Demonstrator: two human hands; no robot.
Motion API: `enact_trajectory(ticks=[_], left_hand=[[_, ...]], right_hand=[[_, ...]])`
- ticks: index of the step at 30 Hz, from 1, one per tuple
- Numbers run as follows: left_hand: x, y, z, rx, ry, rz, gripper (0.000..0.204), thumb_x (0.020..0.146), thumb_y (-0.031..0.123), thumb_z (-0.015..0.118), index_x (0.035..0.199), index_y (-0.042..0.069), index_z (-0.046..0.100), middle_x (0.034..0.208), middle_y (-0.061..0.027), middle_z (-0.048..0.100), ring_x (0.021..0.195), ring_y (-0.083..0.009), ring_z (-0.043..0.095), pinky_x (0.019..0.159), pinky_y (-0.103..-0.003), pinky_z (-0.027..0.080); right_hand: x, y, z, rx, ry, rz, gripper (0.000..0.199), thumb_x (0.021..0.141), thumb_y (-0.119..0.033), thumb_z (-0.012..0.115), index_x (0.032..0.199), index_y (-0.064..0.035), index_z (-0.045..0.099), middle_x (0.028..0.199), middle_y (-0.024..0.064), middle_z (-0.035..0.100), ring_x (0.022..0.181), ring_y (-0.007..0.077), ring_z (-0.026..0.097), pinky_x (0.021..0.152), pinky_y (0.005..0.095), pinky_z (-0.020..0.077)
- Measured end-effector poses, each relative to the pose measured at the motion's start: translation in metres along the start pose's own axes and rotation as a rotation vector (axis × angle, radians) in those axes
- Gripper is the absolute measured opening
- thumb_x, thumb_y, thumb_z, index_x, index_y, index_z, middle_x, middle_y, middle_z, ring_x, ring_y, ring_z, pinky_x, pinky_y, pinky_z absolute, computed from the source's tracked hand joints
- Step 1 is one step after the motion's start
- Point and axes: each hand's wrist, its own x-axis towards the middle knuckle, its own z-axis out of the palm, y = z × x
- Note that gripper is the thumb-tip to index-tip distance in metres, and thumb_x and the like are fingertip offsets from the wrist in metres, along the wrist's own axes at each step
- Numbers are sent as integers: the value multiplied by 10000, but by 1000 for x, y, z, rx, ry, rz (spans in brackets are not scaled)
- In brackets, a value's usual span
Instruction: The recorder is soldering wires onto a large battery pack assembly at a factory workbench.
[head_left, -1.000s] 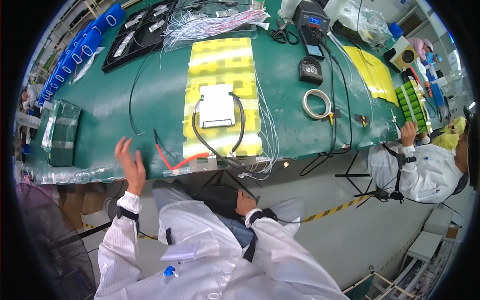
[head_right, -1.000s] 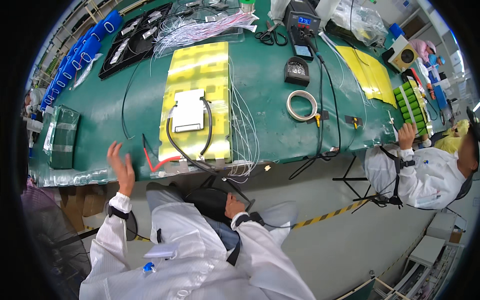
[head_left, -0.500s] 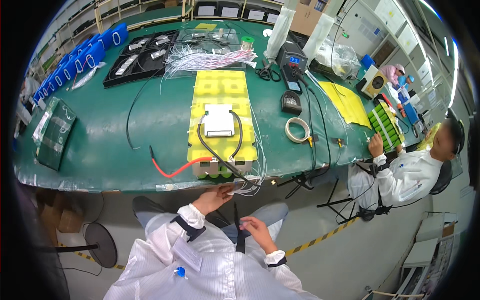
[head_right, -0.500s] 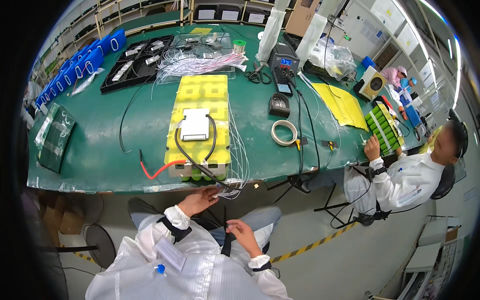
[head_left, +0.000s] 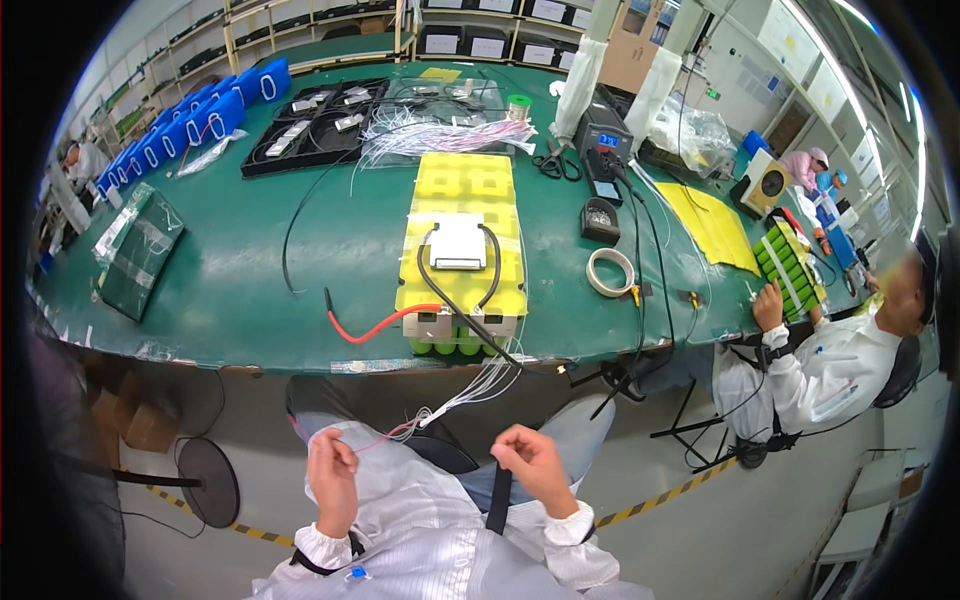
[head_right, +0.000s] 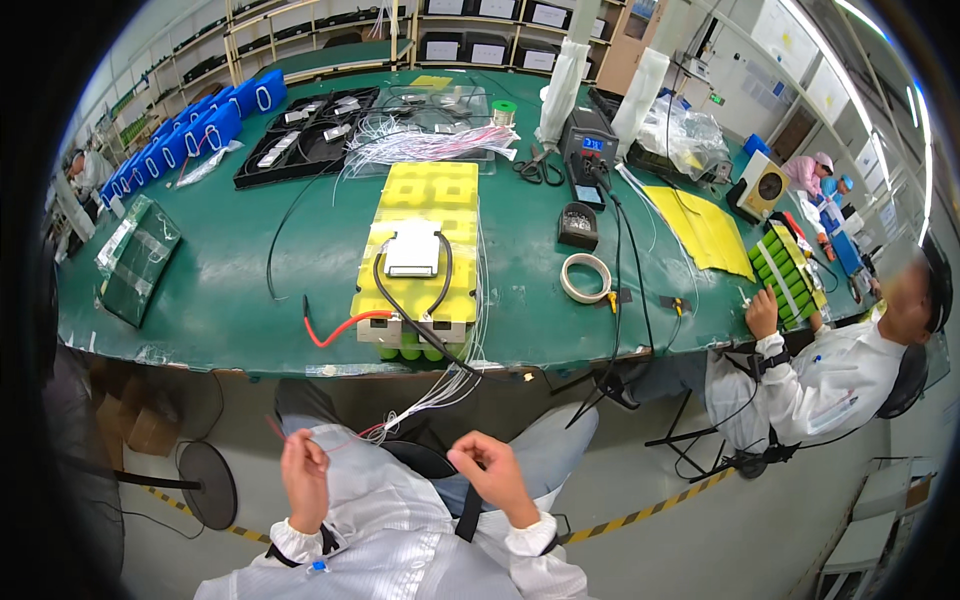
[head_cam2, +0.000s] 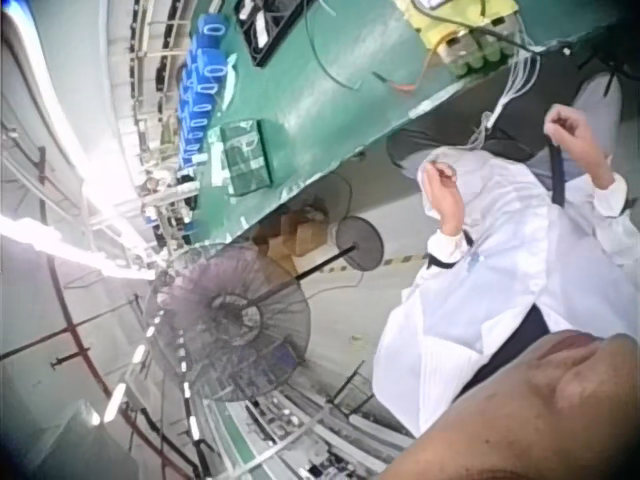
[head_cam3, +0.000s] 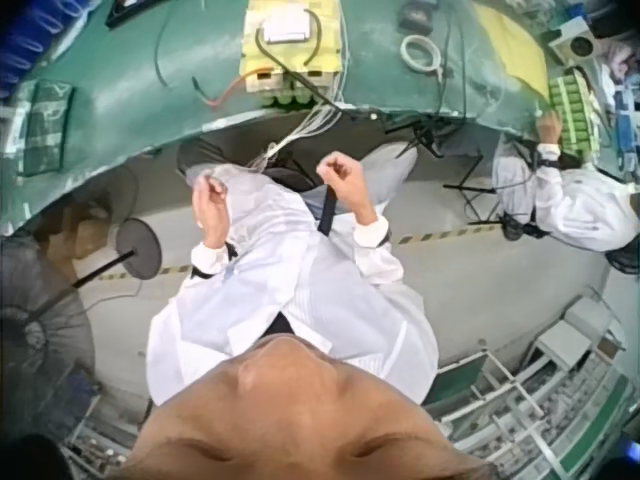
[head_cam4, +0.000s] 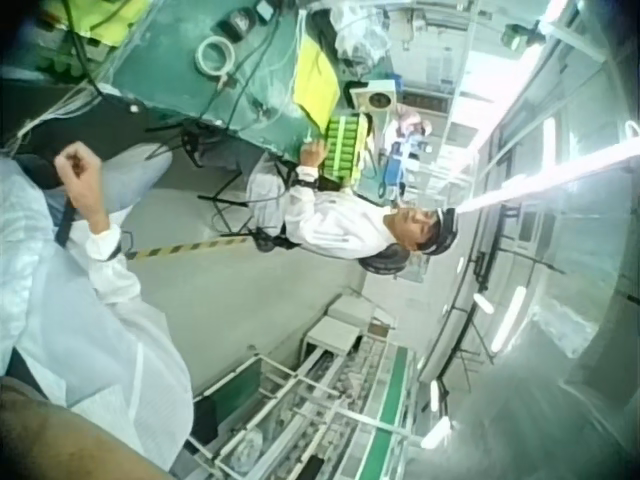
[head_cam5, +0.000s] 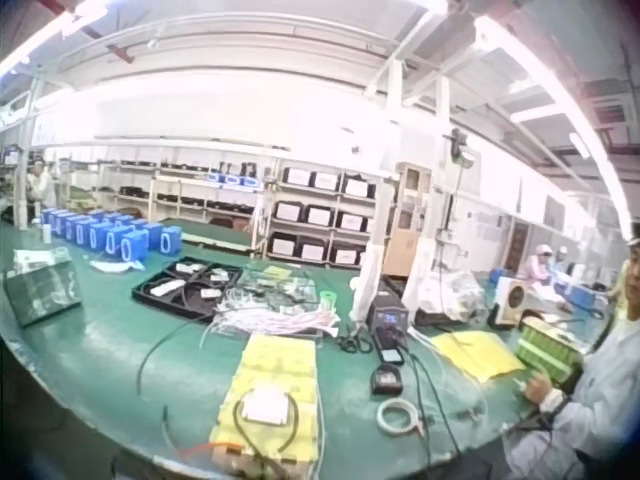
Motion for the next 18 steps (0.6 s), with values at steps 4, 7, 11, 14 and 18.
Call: enact_trajectory(ticks=[4, 7, 11, 14, 18], left_hand=[[-1, 55, 42, 393, -240, 351, 268, 1015, 199, 357, 1093, 0, 520, 630, -12, 481, 562, -71, 414, 534, -212, 334], [1, 69, 88, 561, -651, 263, 261, 990, 100, 357, 1141, -31, 525, 611, -16, 496, 538, -60, 403, 518, -212, 336], [15, 67, 139, 581, -759, 240, 292, 996, 108, 350, 1170, -51, 522, 649, 21, 433, 570, -61, 367, 542, -210, 333], [47, 62, 132, 530, -680, 109, 392, 1021, 213, 311, 1239, -38, 520, 638, 39, 405, 573, -51, 344, 517, -215, 279], [65, 57, 126, 621, -743, 131, 340, 1002, 176, 393, 1247, -25, 519, 603, 22, 448, 567, -54, 404, 539, -204, 335]], right_hand=[[15, -9, 40, -14, 100, -295, 224, 831, -28, 647, 1050, -20, 597, 779, -17, 525, 691, 52, 484, 631, 194, 410], [29, -48, 55, -355, 6, -507, 382, 767, -21, 666, 1138, -22, 574, 965, 70, 546, 824, 174, 537, 791, 293, 457], [56, -35, 63, -689, -63, -804, 228, 774, -31, 657, 1001, -26, 640, 1064, 102, 611, 889, 306, 586, 870, 406, 455], [47, -20, 67, -447, 14, -503, 121, 805, 15, 611, 913, -2, 662, 798, 114, 638, 767, 272, 609, 691, 343, 485], [40, -20, 51, -521, 21, -464, 144, 806, 8, 611, 940, -1, 661, 866, 117, 662, 742, 266, 631, 678, 307, 499]])
